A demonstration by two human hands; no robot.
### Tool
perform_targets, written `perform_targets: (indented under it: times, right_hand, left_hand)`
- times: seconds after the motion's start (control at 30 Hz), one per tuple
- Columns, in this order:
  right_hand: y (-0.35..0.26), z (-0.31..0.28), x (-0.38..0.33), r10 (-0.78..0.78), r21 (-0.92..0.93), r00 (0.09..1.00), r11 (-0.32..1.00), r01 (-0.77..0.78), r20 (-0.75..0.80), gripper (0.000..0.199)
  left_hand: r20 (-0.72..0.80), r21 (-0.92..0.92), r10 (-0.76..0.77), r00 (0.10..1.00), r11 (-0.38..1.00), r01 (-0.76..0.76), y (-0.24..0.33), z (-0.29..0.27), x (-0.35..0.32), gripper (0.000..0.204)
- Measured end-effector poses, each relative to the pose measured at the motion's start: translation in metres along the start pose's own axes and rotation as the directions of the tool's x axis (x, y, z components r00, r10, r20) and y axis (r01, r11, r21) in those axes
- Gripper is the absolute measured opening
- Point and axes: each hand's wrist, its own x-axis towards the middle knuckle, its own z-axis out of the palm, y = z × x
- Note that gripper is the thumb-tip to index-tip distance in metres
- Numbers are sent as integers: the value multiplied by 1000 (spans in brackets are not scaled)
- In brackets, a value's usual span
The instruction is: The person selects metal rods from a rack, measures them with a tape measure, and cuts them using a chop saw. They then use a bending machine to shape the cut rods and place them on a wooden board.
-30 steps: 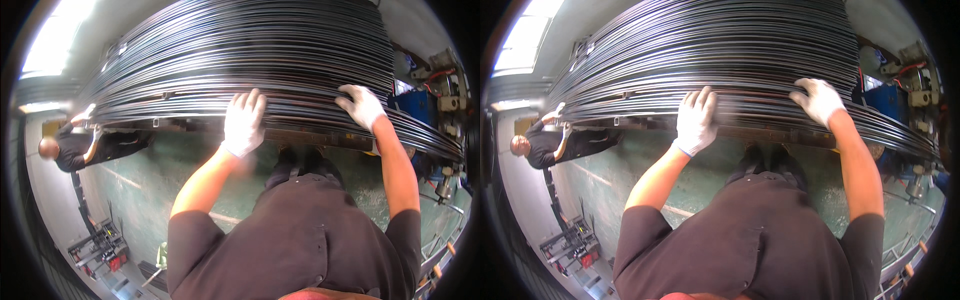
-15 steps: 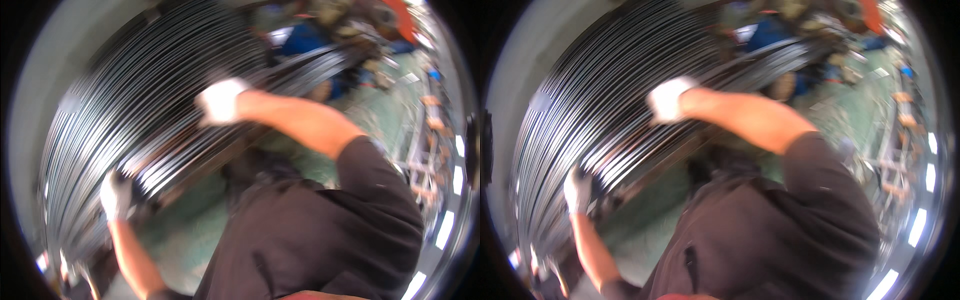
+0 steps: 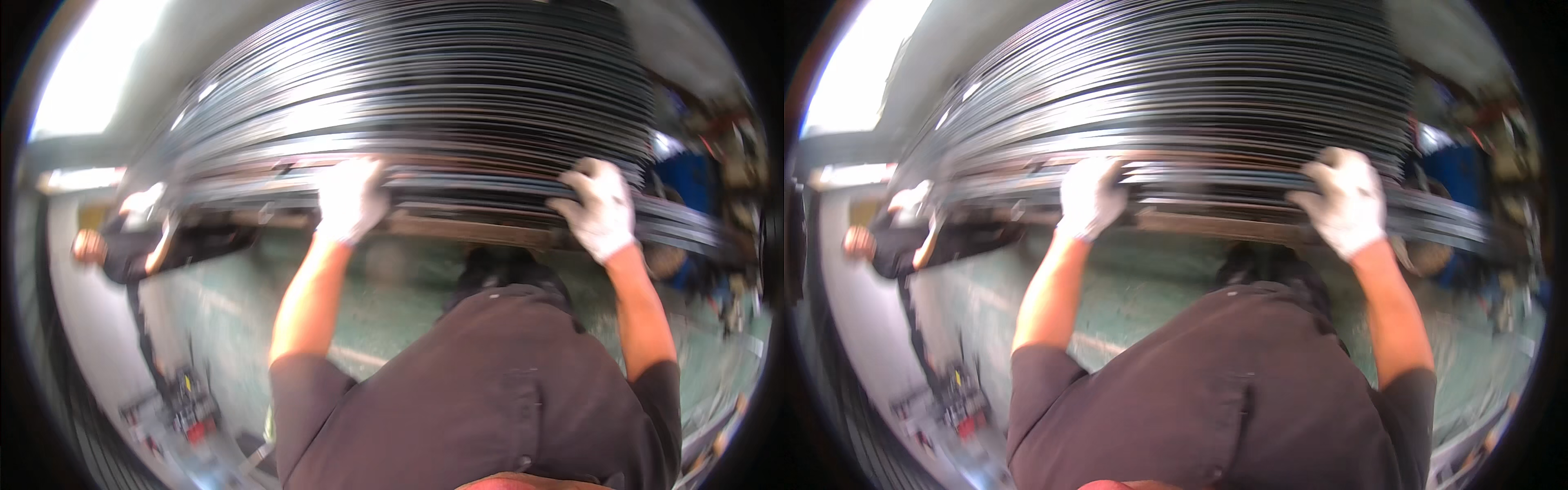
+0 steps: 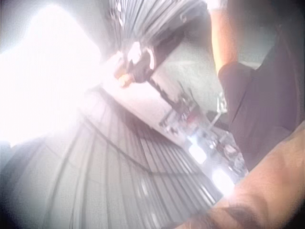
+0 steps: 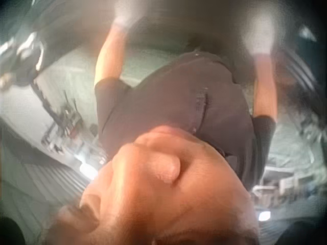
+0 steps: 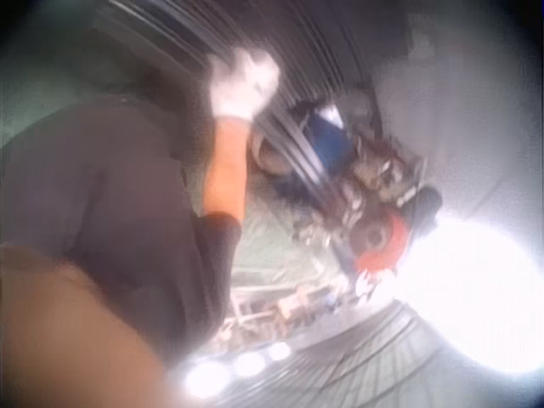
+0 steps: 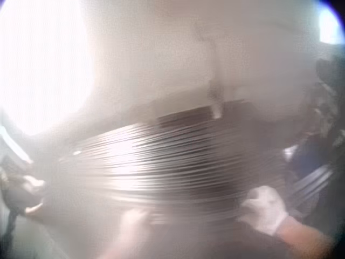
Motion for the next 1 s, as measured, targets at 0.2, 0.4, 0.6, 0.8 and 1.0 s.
perform_targets:
  times: [0.2, 0.4, 0.6, 0.8, 1.0]
  right_hand:
    - [21, 19, -18, -9, -39, 992, 999, 14, 126, 61]
    - [-1, 2, -30, -46, -141, 984, 988, 70, 172, 104]
    - [0, 19, -20, 42, -244, 970, 970, 19, 241, 99]
    - [-2, 21, -35, -37, -281, 995, 958, 63, 97, 81]
    - [0, -12, -15, 5, -220, 959, 974, 59, 282, 22]
  left_hand:
    - [-1, -267, -27, 1000, 963, 26, -8, 4, -6, 38]
    - [67, -308, -85, 994, 946, 102, -5, 2, -31, 78]
    - [40, -75, -45, 998, 996, 47, 10, 11, -35, 83]
    - [43, -109, -10, 999, 994, 15, 12, 2, -25, 76]
    - [160, -110, -34, 987, 993, 52, 41, -20, -5, 76]
